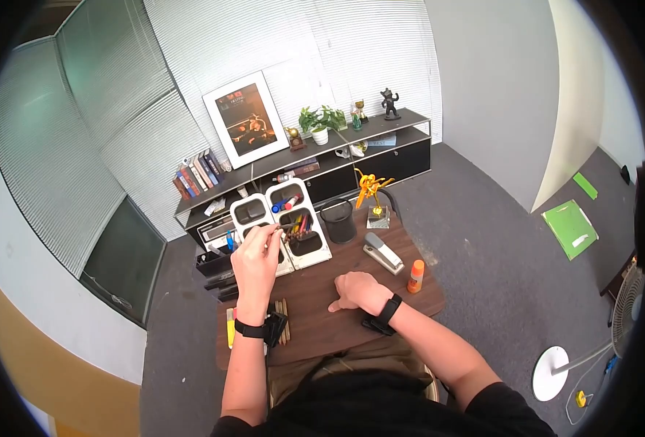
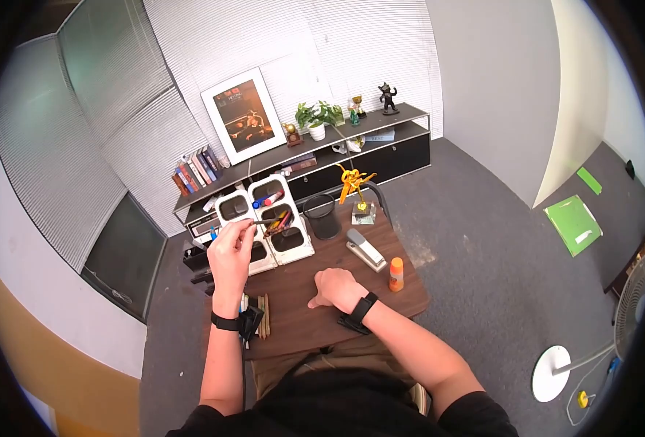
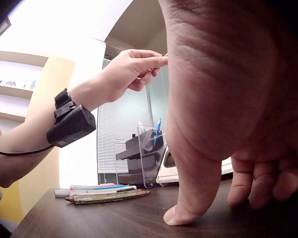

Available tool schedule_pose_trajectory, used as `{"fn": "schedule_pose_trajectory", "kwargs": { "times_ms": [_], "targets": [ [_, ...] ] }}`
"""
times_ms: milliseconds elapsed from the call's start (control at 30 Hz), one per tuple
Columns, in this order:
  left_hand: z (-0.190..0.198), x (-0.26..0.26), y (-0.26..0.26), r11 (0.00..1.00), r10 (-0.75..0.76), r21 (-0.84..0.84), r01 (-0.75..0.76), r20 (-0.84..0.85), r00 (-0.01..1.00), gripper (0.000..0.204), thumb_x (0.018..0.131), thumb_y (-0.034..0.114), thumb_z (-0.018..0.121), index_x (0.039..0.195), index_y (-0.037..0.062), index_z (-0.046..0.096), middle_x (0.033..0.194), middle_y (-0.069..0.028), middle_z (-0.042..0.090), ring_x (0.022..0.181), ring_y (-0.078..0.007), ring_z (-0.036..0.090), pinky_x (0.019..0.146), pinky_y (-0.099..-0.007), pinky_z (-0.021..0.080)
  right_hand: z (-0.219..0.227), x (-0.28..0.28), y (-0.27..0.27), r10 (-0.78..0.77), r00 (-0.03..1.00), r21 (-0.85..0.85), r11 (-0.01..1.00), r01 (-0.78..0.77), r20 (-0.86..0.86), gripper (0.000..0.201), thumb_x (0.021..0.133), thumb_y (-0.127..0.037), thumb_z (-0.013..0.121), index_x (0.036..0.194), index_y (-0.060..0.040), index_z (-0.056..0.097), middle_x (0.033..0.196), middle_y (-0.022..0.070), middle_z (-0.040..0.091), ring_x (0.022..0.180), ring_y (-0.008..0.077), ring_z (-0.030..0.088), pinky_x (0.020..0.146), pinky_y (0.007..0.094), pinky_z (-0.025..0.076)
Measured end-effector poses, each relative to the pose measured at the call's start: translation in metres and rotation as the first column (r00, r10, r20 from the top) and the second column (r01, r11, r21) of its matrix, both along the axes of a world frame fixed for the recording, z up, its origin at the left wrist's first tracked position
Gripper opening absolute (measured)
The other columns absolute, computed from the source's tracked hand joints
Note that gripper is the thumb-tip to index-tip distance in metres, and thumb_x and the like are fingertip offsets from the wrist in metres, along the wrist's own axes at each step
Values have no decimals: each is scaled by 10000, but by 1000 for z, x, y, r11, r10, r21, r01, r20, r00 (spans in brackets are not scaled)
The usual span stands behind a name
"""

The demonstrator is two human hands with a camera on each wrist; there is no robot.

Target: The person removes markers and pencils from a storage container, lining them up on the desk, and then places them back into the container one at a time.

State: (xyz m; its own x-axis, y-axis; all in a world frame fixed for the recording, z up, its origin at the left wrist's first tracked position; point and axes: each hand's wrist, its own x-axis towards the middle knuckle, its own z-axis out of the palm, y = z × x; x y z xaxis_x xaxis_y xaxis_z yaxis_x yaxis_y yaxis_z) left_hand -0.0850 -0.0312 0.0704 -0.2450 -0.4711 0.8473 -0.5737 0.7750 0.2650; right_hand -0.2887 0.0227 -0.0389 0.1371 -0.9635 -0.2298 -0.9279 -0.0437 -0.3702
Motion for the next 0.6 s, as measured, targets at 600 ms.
{"fn": "schedule_pose_trajectory", "kwargs": {
  "times_ms": [600],
  "targets": [
    [-24,-5,4,976,99,191,-101,21,995,132,979,149,817,979,57,722,703,-81,655,636,-291,676,593,-412,512,-2,0,2,11,1000,-25,1000,-12,-18,680,857,-601,878,1171,-2,800,1125,218,817,1113,402,784,957,479,626]
  ]
}}
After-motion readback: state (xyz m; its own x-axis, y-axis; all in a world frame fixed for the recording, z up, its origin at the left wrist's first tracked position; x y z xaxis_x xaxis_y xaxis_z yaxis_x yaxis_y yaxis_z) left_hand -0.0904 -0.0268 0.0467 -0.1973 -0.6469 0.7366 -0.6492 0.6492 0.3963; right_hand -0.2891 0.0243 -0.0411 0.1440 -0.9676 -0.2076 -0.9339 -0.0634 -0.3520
